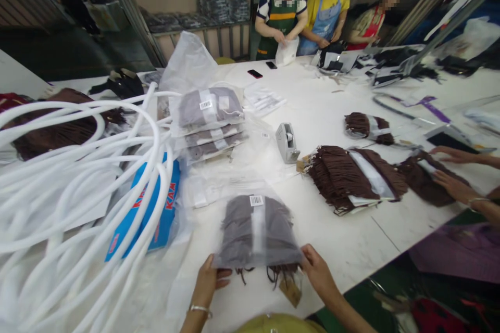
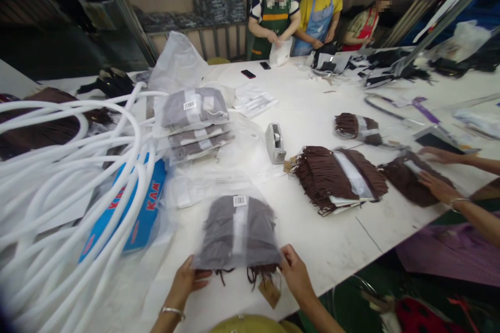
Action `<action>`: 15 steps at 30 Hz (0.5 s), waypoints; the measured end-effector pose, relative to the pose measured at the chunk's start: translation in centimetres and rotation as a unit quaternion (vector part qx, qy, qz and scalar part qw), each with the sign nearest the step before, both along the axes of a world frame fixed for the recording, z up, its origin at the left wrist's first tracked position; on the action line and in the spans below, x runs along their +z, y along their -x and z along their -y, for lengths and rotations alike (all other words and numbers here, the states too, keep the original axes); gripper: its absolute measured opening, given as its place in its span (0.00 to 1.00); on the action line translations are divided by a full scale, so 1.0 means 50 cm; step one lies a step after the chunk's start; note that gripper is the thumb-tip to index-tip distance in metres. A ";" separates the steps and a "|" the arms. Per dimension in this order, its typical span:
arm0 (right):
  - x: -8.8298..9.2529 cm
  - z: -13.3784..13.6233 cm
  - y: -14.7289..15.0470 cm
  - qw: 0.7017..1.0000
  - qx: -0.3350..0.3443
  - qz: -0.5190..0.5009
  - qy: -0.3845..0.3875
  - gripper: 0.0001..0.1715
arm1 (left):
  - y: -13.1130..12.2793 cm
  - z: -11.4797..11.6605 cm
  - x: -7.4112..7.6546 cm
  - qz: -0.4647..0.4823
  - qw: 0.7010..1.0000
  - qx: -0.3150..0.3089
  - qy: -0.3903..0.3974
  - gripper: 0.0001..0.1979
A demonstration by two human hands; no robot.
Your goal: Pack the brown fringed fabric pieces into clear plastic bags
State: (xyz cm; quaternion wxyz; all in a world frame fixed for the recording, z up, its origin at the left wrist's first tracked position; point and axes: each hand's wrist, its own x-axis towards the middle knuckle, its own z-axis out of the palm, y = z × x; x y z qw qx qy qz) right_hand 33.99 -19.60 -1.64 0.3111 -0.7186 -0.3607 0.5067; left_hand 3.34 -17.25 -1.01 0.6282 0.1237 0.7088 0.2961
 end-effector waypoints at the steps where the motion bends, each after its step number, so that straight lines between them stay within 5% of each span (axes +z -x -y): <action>1: 0.005 -0.001 0.006 0.999 -0.013 -0.039 0.008 0.18 | 0.000 0.004 -0.004 0.022 1.000 0.015 -0.006 0.13; 4: 0.032 -0.054 0.022 0.992 -0.046 -0.119 0.008 0.17 | -0.002 -0.021 -0.011 0.050 0.997 0.047 -0.033 0.13; 8: 0.057 -0.111 0.005 0.995 -0.094 -0.017 -0.023 0.20 | -0.017 -0.071 -0.025 0.004 0.999 0.024 -0.022 0.21; 12: 0.047 -0.044 0.010 0.990 -0.093 0.087 -0.067 0.18 | -0.027 -0.067 -0.036 -0.017 1.000 0.006 -0.010 0.30; 15: 0.025 -0.007 0.078 0.996 -0.038 -0.075 0.041 0.21 | -0.032 -0.056 -0.037 -0.020 1.000 -0.006 -0.013 0.31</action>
